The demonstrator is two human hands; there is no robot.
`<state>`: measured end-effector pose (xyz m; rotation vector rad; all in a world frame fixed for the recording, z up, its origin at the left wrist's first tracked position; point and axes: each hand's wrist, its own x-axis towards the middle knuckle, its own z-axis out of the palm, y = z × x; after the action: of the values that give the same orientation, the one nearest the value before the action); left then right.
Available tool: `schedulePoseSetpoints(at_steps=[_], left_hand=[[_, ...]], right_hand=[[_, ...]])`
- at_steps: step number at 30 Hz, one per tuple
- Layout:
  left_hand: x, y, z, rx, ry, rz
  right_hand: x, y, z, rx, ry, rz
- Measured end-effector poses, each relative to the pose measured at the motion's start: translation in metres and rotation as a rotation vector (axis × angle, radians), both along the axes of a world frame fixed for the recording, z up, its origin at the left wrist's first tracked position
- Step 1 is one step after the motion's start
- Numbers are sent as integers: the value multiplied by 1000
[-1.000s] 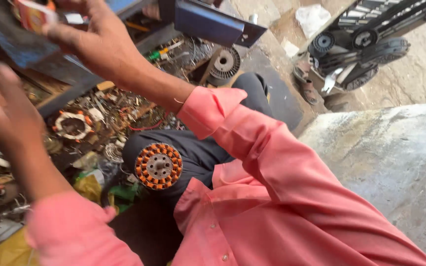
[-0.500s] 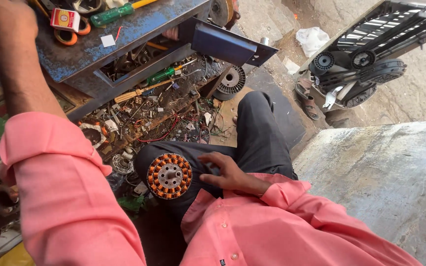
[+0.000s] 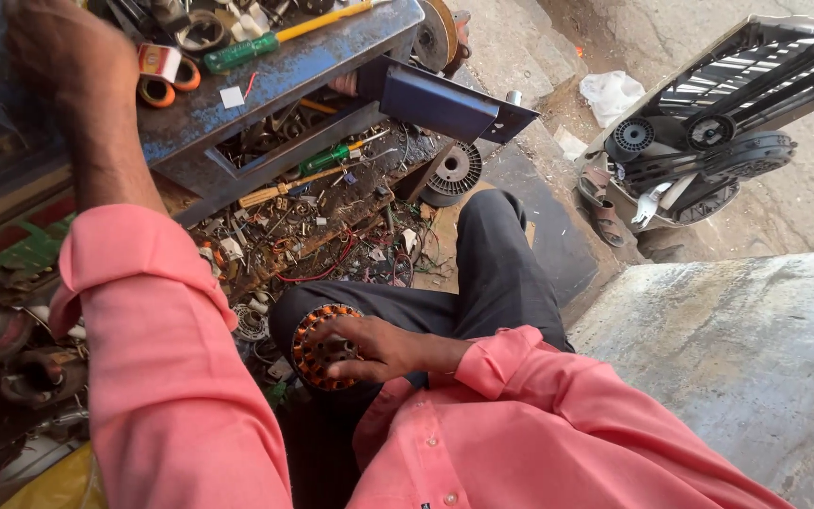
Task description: The person sits on the ground holding a motor stator with copper windings, fitting a rotor shaft into it by hand and turning it. They then pick up a screwdriver and work on the stator's center hub, adjusting components on the motor assembly.
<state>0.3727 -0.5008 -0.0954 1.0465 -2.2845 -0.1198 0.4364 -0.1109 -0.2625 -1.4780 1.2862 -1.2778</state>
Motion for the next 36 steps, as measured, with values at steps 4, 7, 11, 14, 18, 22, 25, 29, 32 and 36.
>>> schedulePoseSetpoints(at_steps=[4, 7, 11, 14, 18, 22, 25, 29, 32, 36], left_hand=[[13, -15, -16, -44, 118, -17], [40, -15, -22, 256, 475, -199], [99, 20, -27, 540, 750, -327], [166, 93, -28, 1005, 1046, -433], [214, 201, -45, 1166, 1135, -536], [226, 279, -52, 1118, 1046, -656], [249, 322, -43, 1217, 883, -698], [270, 357, -35, 1331, 518, -828], [254, 371, -43, 1321, 317, -985], [231, 385, -64, 1298, 179, -1038]], right_hand=[[-4, 6, -7, -10, -48, 40], [-4, -1, -11, -28, 39, -21], [0, -1, -6, 164, 139, -90], [3, 19, 9, 72, 185, -164], [9, 49, 35, 263, -505, -212], [-2, 84, 56, 458, -652, -406], [-19, 124, 69, 317, -291, -391], [-28, 182, 89, 410, -488, -361], [-36, 198, 94, 444, -373, -343], [-49, 192, 85, 567, -420, -320]])
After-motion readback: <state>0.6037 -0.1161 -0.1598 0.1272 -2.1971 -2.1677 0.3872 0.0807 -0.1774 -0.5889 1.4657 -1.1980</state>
